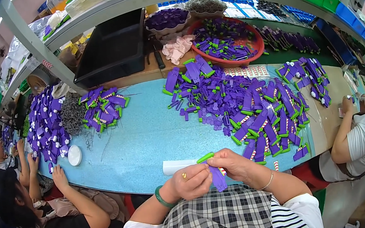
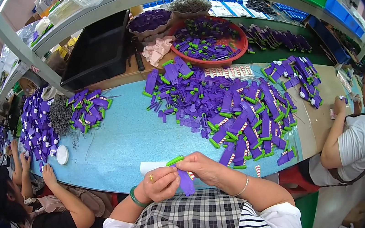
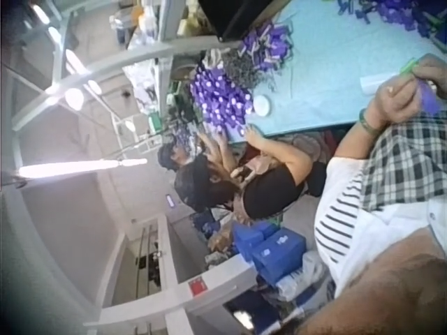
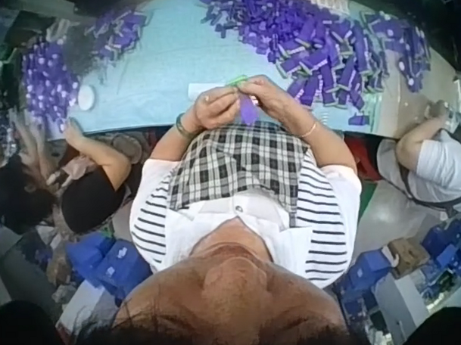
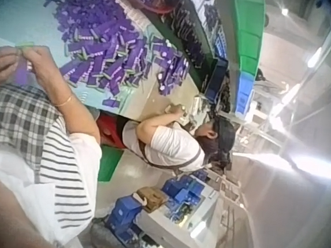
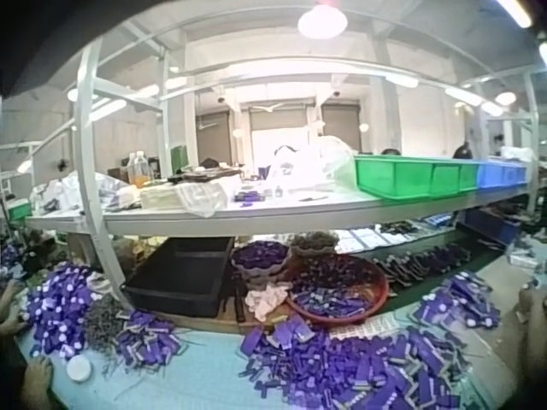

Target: The person assembles small purple plastic parts by hand, attaching green plastic components and small stickers to them.

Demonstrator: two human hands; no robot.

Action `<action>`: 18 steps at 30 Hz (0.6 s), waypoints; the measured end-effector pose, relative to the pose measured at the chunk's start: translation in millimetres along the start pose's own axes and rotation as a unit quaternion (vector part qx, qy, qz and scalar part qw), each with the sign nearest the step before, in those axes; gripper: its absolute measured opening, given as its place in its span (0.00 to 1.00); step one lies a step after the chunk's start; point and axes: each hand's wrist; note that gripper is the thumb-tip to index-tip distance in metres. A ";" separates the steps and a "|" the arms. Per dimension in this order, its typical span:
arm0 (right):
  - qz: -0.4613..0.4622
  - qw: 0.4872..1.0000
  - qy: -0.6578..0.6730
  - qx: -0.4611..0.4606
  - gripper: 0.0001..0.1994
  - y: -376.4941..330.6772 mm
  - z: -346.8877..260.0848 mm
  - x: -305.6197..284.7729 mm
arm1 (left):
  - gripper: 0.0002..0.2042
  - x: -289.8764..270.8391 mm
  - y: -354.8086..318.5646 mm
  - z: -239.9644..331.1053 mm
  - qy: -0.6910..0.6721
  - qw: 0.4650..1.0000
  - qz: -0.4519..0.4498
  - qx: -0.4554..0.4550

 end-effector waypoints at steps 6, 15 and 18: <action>-0.067 0.996 -0.053 0.038 0.15 -31.6 1.4 -10.8 | 0.09 3.3 -5.8 -1.1 0.003 0.999 -0.021 -0.047; 0.215 0.834 -0.399 -0.315 0.10 -11.3 15.1 -43.3 | 0.05 34.1 18.0 -37.6 -0.285 0.840 -0.031 -0.461; 0.216 0.911 -0.158 -0.315 0.08 -3.8 20.4 -49.7 | 0.05 45.5 12.8 -87.8 -0.046 0.923 -0.088 -0.371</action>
Point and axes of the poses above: each hand's wrist, its own y-axis towards the middle knuckle, its own x-axis out of the palm, z = x × y, and after that the axes turned 2 degrees about -y, right-handed
